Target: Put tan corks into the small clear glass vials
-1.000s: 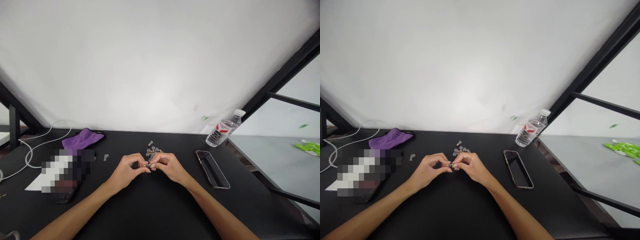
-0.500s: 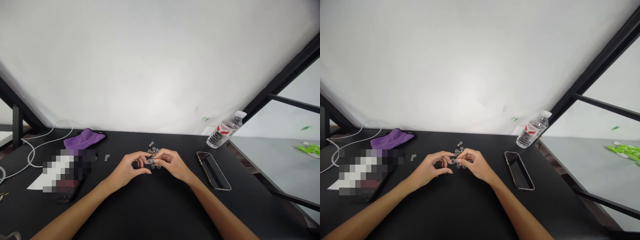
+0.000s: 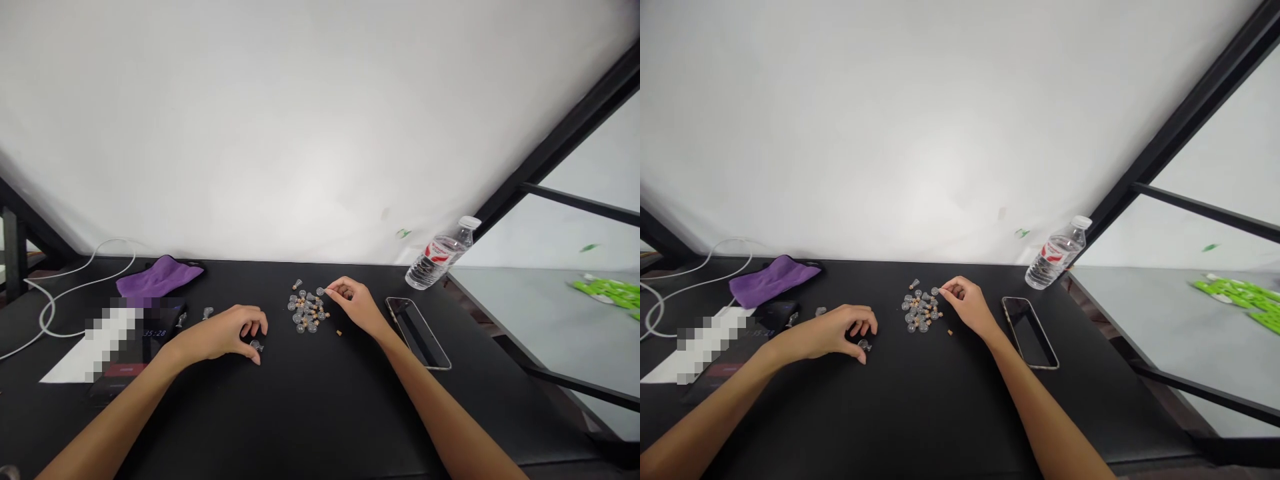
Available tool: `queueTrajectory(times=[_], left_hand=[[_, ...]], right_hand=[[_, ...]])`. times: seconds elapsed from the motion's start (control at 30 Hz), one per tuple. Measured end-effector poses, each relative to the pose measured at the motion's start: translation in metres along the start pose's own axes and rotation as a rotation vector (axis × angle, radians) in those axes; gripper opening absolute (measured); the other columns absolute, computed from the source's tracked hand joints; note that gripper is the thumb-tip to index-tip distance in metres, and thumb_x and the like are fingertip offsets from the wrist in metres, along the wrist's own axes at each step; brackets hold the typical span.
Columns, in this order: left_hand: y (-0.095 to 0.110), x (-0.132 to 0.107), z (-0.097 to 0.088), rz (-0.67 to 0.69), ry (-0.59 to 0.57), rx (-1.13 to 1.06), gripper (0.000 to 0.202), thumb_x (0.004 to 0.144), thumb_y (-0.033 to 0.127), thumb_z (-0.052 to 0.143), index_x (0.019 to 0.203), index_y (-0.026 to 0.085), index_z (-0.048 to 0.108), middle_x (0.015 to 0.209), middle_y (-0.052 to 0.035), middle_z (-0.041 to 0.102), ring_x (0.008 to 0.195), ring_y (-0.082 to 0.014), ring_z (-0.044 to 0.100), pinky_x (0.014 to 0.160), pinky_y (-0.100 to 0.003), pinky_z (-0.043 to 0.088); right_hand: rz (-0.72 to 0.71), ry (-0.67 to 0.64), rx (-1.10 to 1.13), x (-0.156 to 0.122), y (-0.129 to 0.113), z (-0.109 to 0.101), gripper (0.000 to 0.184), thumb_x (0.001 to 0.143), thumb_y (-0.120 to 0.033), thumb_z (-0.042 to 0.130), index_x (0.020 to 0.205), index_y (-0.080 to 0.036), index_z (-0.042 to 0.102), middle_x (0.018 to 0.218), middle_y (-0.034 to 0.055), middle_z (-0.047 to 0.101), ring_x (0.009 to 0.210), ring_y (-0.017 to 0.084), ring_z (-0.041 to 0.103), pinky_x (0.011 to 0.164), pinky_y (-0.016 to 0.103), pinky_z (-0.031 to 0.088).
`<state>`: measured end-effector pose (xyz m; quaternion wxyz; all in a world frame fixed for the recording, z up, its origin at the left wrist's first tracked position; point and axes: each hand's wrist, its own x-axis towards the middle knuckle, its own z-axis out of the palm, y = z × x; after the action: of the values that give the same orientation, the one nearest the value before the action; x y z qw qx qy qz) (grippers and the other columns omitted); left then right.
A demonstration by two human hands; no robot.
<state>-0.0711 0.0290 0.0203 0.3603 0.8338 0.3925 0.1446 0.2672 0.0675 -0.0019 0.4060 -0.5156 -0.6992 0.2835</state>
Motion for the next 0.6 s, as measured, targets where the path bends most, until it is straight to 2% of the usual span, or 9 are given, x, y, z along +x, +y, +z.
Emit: queueTrajectory(times=[0.1, 0.23, 0.43, 0.6], left_hand=[[0.0, 0.002, 0.004, 0.026, 0.001, -0.009, 0.034, 0.079, 0.052, 0.081, 0.083, 0.02, 0.071, 0.082, -0.0022, 0.061, 0.074, -0.0171, 0.053, 0.064, -0.025, 0.041], [0.008, 0.006, 0.011, 0.029, 0.035, 0.027, 0.029, 0.087, 0.048, 0.075, 0.085, 0.02, 0.069, 0.086, -0.0021, 0.061, 0.075, -0.0163, 0.054, 0.067, -0.026, 0.042], [0.017, 0.013, 0.026, 0.061, 0.143, 0.011, 0.01, 0.092, 0.031, 0.07, 0.092, 0.021, 0.069, 0.091, -0.0011, 0.06, 0.074, -0.0138, 0.054, 0.068, -0.025, 0.044], [0.016, 0.015, 0.031, 0.055, 0.191, -0.002, 0.007, 0.093, 0.029, 0.068, 0.093, 0.022, 0.068, 0.092, -0.0011, 0.061, 0.075, -0.0139, 0.056, 0.07, -0.025, 0.047]], right_hand=[[0.016, 0.055, -0.037, 0.0, 0.004, 0.005, 0.032, 0.088, -0.05, 0.069, 0.086, -0.018, 0.071, 0.077, 0.0041, 0.069, 0.069, 0.019, 0.059, 0.066, 0.031, 0.044], [0.032, 0.099, -0.084, 0.002, 0.009, 0.013, 0.028, 0.086, -0.045, 0.069, 0.081, -0.018, 0.07, 0.074, 0.0036, 0.066, 0.066, 0.018, 0.056, 0.065, 0.031, 0.045], [0.016, 0.062, -0.189, 0.001, 0.01, 0.021, 0.016, 0.087, -0.034, 0.069, 0.082, -0.021, 0.076, 0.08, 0.0038, 0.065, 0.069, 0.018, 0.055, 0.068, 0.032, 0.046], [0.002, -0.003, -0.224, 0.001, 0.008, 0.018, 0.013, 0.089, -0.028, 0.068, 0.087, -0.023, 0.08, 0.078, 0.0022, 0.06, 0.071, 0.019, 0.056, 0.07, 0.031, 0.046]])
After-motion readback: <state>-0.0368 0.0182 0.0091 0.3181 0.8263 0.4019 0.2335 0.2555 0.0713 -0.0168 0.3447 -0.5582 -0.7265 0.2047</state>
